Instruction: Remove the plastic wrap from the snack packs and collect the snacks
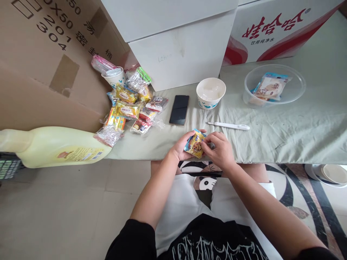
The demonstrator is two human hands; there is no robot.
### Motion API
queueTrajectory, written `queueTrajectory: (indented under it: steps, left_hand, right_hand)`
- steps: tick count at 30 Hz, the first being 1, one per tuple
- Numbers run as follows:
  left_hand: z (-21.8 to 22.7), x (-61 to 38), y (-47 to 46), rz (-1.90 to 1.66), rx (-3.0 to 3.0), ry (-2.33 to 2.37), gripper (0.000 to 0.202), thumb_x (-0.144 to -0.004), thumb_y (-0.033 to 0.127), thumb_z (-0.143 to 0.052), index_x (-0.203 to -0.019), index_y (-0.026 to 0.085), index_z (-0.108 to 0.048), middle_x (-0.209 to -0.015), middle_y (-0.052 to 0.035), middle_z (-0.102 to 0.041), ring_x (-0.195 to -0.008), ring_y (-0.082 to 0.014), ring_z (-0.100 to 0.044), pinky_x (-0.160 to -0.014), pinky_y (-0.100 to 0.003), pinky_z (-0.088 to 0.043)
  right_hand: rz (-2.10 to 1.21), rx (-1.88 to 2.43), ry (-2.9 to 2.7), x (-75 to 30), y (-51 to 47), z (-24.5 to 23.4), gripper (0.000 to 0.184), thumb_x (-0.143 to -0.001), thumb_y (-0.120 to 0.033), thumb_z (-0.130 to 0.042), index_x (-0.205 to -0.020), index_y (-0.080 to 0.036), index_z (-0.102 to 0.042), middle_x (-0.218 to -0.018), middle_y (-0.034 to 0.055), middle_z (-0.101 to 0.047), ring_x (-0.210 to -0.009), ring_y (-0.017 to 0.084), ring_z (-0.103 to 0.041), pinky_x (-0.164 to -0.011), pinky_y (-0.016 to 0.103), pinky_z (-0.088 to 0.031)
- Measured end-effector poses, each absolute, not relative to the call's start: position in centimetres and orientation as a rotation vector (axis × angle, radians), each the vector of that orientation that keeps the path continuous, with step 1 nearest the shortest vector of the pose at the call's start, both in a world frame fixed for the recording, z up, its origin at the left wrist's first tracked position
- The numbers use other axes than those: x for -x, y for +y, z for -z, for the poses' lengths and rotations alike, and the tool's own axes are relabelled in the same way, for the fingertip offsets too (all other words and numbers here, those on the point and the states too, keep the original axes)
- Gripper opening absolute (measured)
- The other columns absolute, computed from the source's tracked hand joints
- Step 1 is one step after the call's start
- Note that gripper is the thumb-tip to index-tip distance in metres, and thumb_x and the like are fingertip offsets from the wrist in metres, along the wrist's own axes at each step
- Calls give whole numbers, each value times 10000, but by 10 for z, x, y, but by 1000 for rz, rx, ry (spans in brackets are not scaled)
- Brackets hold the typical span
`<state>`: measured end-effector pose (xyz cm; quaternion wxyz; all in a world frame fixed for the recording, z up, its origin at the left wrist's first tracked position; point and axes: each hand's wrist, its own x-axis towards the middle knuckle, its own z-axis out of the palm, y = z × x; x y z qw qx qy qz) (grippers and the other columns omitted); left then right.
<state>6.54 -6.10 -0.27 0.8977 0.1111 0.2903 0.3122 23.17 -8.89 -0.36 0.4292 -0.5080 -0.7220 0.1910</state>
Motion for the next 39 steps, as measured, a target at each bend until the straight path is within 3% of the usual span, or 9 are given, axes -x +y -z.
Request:
queueTrajectory:
  steps: [10, 17, 19, 22, 24, 27, 30, 35, 39]
  left_hand:
    - [-2, -67, -62, -658, -147, 613, 434, -933, 339, -516, -1333, 194, -604, -1007, -118, -743, -789, -238, -739, -733, -377, -580]
    - [0, -66, -62, -644, -200, 576, 388, -911, 356, -541, -1261, 208, -620, -1032, -138, -738, -826, -275, -742, -709, -415, -579]
    - [1, -65, -63, -634, -239, 570, 447, -868, 337, -587, -1298, 215, -600, -1047, -130, -739, -829, -266, -739, -717, -401, -573]
    - [3, -63, -64, -594, -334, 569, 672, -729, 189, -637, -1392, 242, -543, -1048, -98, -747, -816, -244, -734, -741, -378, -561]
    - [4, -62, -65, -561, -367, 549, 822, -636, 118, -602, -1440, 255, -504, -1056, -87, -751, -808, -239, -731, -760, -379, -552]
    - [3, -59, -63, -529, -288, 499, 882, -586, 143, -536, -1464, 219, -489, -1084, -112, -751, -877, -282, -732, -806, -425, -541]
    - [2, -59, -61, -540, -202, 493, 869, -585, 151, -497, -1454, 186, -506, -1070, -122, -755, -922, -303, -729, -847, -456, -528]
    - [-1, -63, -63, -612, -252, 559, 686, -706, 150, -530, -1390, 176, -572, -881, -86, -753, -745, -243, -719, -775, -391, -527]
    - [-5, -65, -65, -632, -278, 567, 668, -754, 161, -559, -1422, 192, -545, -959, -88, -755, -753, -223, -712, -782, -369, -518]
  right_hand:
    - [-524, 1269, -1763, -244, -90, 1, 238, -923, -297, -579, -695, -236, -548, -755, 34, -625, -731, 202, -569, -705, 364, -461]
    - [-668, 1304, -1700, -258, -88, 8, 302, -941, -318, -516, -652, -232, -509, -673, 25, -578, -650, 187, -538, -623, 352, -435]
    - [-660, 1313, -1714, -257, -87, 11, 262, -921, -323, -528, -676, -234, -511, -683, 24, -584, -654, 188, -542, -629, 354, -443]
    - [-651, 1336, -1724, -256, -87, 16, 128, -865, -342, -576, -807, -239, -528, -778, 27, -623, -679, 193, -562, -637, 357, -466]
    - [-669, 1328, -1704, -256, -86, 17, 143, -852, -357, -583, -915, -241, -529, -860, 39, -641, -716, 202, -587, -651, 366, -491]
    - [-697, 1290, -1680, -256, -84, 16, 209, -862, -351, -572, -1037, -243, -530, -959, 59, -661, -814, 227, -628, -708, 393, -528]
    - [-692, 1243, -1680, -253, -81, 10, 251, -867, -338, -572, -1098, -248, -535, -1029, 70, -676, -921, 247, -643, -759, 407, -544]
    - [-666, 1168, -1733, -245, -80, 0, 171, -899, -328, -571, -1049, -249, -585, -1047, 76, -679, -964, 248, -628, -759, 390, -536]
    - [-660, 1191, -1738, -243, -81, -2, 128, -899, -327, -576, -990, -244, -609, -1016, 78, -663, -924, 247, -620, -771, 399, -528]
